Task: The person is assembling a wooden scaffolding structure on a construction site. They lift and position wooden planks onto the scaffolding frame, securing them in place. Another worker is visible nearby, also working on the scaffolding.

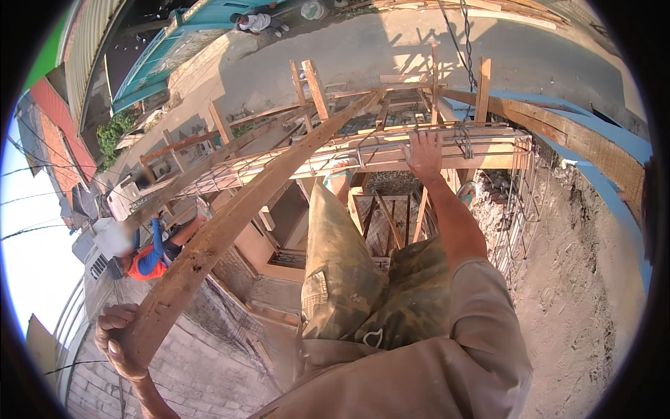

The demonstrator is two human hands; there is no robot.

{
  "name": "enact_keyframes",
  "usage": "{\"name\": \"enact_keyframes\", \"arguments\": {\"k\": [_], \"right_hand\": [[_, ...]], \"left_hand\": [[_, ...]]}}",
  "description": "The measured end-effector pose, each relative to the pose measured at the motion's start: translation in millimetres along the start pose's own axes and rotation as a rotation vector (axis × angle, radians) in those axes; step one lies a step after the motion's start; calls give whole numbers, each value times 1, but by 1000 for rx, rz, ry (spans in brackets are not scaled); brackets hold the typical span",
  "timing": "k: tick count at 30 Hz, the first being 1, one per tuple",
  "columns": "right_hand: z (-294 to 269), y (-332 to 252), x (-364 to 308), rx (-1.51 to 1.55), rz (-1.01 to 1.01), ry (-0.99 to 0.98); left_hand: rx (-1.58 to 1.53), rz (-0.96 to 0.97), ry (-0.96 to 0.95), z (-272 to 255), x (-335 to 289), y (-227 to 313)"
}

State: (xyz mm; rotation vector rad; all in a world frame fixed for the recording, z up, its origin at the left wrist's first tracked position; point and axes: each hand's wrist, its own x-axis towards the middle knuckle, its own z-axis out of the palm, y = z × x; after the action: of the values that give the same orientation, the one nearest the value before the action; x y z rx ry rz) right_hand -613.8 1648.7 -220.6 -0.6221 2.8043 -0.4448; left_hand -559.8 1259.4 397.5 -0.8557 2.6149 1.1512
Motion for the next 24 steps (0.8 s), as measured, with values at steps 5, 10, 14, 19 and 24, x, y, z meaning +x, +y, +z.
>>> {"name": "enact_keyframes", "arguments": {"k": [5, 10, 14, 19, 24], "right_hand": [[2, 7, 5, 42, -2, -2], [-2, 6, 5, 43, -23, 46], [-3, 5, 5, 36, 28, -133], [0, 1, 6, 0, 57, -169], [-3, 0, 5, 43, 54, -160]], "left_hand": [[-54, -2, 21, -12, 2, -8], [-20, -27, 74, -12, 3, -7], [-4, -35, 85, -9, 6, -4], [38, -3, 62, -6, 8, 0], [71, 3, 108, 2, 9, 8]]}}
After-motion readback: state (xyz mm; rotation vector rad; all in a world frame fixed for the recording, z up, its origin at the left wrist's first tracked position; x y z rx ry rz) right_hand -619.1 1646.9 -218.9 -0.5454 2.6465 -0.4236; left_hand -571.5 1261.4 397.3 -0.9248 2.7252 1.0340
